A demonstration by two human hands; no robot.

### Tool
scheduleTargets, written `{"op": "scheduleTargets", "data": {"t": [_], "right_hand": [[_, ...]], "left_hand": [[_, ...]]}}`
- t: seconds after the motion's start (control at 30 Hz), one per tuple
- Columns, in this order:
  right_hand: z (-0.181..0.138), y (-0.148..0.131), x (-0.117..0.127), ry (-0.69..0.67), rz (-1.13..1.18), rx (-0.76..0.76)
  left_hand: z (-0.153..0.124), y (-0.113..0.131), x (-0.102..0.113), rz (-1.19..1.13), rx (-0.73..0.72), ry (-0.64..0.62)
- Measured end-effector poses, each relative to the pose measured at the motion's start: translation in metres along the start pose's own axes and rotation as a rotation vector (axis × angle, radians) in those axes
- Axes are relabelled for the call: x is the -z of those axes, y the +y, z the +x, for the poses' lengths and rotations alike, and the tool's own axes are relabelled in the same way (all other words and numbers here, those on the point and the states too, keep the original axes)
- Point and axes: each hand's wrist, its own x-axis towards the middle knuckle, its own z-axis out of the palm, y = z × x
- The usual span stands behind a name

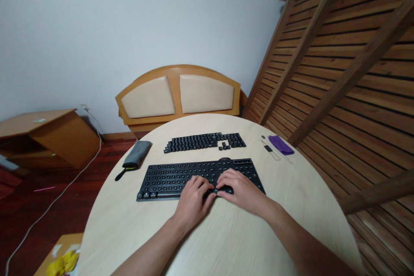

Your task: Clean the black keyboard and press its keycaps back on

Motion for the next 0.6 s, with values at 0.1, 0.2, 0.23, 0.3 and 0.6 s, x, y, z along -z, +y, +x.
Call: {"op": "scheduleTargets", "data": {"t": [0.1, 0.2, 0.23, 0.3, 0.6], "right_hand": [[0.0, 0.001, -0.001, -0.009, 0.016, 0.003], [-0.001, 0.002, -0.002, -0.022, 0.019, -0.001], [-0.001, 0.002, -0.002, -0.027, 0.014, -0.006], [-0.001, 0.001, -0.002, -0.034, -0.003, -0.018], [0.0, -0.012, 0.001, -0.047, -0.12, -0.051]], "left_hand": [[0.0, 0.0, 0.0, -0.007, 0.008, -0.006], [0.0, 0.0, -0.001, -0.001, 0.018, -0.006], [0.0, 0.0, -0.001, 0.001, 0.021, -0.006], [0.0, 0.0, -0.001, 0.003, 0.028, -0.009], [0.001, 0.0, -0.001, -0.02, 0.037, -0.007]]}}
